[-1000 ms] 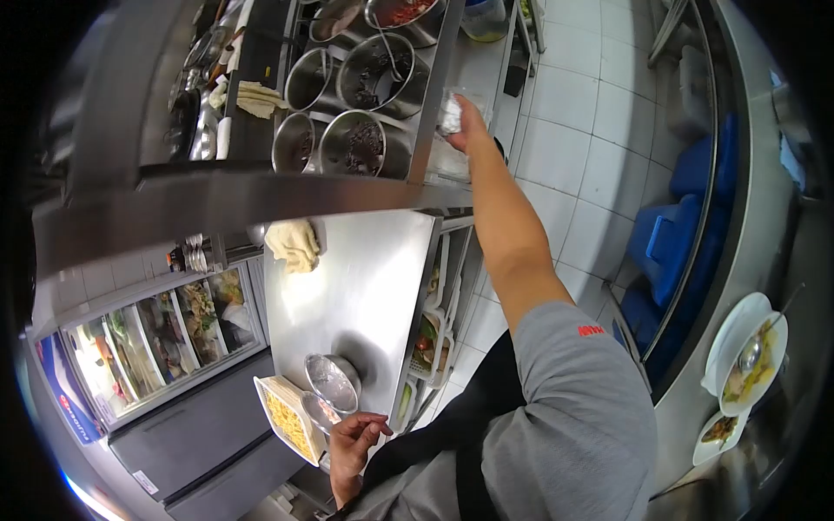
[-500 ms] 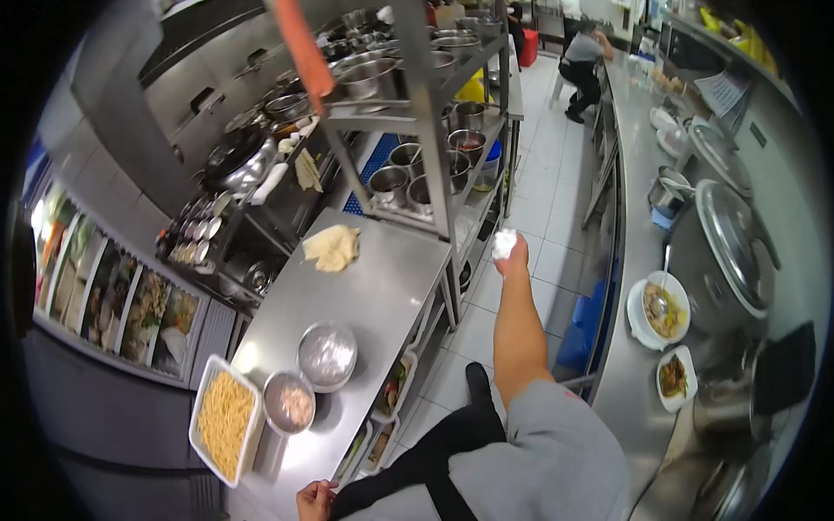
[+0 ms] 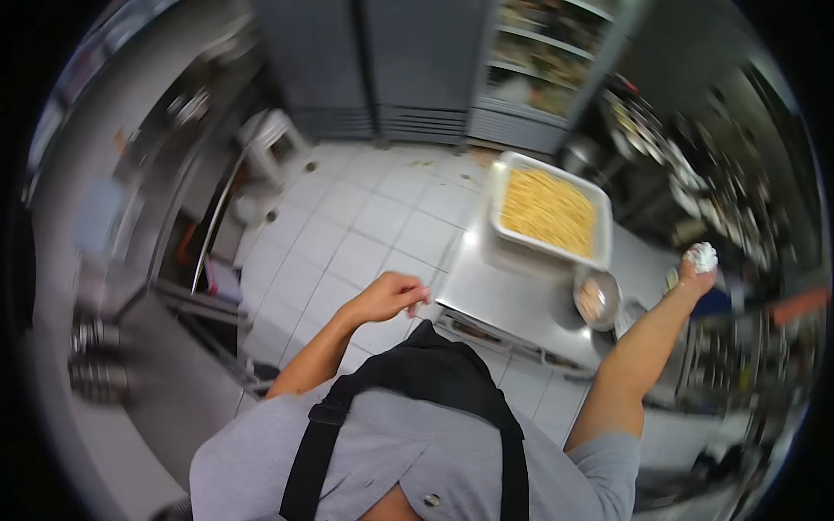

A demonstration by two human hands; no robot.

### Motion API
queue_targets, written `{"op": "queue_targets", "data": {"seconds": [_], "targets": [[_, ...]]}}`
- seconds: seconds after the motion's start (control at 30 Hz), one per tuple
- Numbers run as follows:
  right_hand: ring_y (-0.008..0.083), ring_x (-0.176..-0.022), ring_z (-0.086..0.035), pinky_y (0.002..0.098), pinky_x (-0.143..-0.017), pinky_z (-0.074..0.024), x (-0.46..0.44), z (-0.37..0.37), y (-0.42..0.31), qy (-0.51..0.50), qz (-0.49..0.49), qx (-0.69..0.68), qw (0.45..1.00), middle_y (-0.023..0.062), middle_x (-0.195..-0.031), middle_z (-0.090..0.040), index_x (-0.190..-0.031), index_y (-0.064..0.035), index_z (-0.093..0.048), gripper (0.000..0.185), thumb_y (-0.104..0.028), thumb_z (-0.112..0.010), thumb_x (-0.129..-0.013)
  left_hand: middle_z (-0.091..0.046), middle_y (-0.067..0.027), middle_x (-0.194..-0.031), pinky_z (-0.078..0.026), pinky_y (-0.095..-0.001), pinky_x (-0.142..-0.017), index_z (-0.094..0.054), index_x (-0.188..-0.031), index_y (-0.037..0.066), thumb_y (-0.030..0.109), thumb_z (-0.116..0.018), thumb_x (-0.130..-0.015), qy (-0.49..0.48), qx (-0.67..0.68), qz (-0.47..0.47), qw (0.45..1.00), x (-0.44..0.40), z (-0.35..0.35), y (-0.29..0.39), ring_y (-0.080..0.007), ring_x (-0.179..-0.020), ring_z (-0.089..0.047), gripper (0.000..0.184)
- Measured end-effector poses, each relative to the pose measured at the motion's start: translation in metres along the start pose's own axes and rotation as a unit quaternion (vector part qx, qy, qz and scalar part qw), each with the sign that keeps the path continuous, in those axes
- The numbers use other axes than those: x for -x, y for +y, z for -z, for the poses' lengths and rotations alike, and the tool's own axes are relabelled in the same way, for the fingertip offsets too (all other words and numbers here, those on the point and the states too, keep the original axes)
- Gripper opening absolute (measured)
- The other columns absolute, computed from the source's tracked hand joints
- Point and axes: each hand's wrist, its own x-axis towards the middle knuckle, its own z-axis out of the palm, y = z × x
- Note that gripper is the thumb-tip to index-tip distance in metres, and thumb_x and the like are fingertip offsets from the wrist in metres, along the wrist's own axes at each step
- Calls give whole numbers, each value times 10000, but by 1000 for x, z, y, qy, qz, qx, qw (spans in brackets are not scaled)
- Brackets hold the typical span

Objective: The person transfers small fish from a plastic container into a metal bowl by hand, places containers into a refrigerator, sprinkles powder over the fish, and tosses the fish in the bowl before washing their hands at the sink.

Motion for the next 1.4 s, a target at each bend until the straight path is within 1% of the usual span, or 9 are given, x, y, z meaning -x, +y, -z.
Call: {"op": "queue_targets", "data": {"seconds": [0.03,0.07,0.13,0.27,0.37,0.63,0.83,1.0,1.4], "targets": [[247,-746,-590,386,-651,-483,-61,7,31,187,68,73,977,82,-801,-616,-861,-89,-626,207,-210,-462,-895,-631,-29,-645,-429,-265,-565,-698,-897,5,281,-567,-992,18,29,-12,999,2,17,14,-81,-590,-577,319],[253,-758,-593,393,-664,-485,-126,47,59,111,108,367,917,84,-828,-625,-865,-81,-629,205,-202,-465,-896,-628,-21,-642,-411,-257,-553,-699,-905,1,288,-572,-990,33,11,4,999,5,37,18,-78,-594,-572,326],[254,-743,-580,380,-635,-474,-149,-21,234,138,2,69,988,98,-869,-634,-899,-57,-629,193,-178,-479,-895,-627,-17,-645,-402,-252,-551,-698,-907,3,292,-575,-987,67,29,-24,997,13,77,18,-76,-602,-569,324],[244,-727,-575,335,-577,-461,-197,-32,523,-3,-302,-51,952,115,-832,-625,-892,-21,-622,209,-177,-483,-879,-632,-17,-655,-406,-251,-559,-691,-908,1,276,-583,-981,159,22,54,985,50,175,-2,-71,-623,-571,305],[235,-687,-589,360,-586,-488,-207,-13,749,130,-281,-3,951,102,-782,-625,-854,-49,-634,242,-230,-474,-873,-637,-14,-663,-410,-256,-559,-689,-910,7,260,-593,-976,273,44,33,960,77,241,-70,-70,-626,-574,278],[228,-648,-597,357,-566,-504,-81,-97,1241,62,-537,-163,826,78,-746,-630,-827,-85,-622,229,-219,-455,-908,-655,-23,-681,-420,-247,-545,-683,-928,6,206,-603,-965,549,58,198,810,230,332,-201,-74,-594,-552,218],[184,-625,-570,320,-548,-459,38,-239,1481,130,-608,-57,782,31,-736,-619,-803,-130,-609,177,-198,-468,-886,-677,-34,-718,-385,-193,-511,-696,-955,28,166,-592,-966,685,265,240,635,309,375,-294,-47,-552,-504,173],[194,-618,-567,321,-528,-440,77,-291,1658,82,-695,-173,694,50,-739,-619,-802,-130,-606,186,-215,-466,-891,-690,-32,-763,-423,-211,-525,-690,-1011,40,221,-595,-975,688,222,191,664,317,572,-314,-54,-596,-533,207],[180,-718,-608,321,-576,-430,-14,-337,1893,29,-693,-37,719,11,-854,-668,-945,-149,-631,233,-278,-438,-954,-674,-96,-1068,-561,-281,-755,-628,-1174,4,225,-601,-979,657,172,53,732,162,991,-344,-159,-933,-662,295]]}}
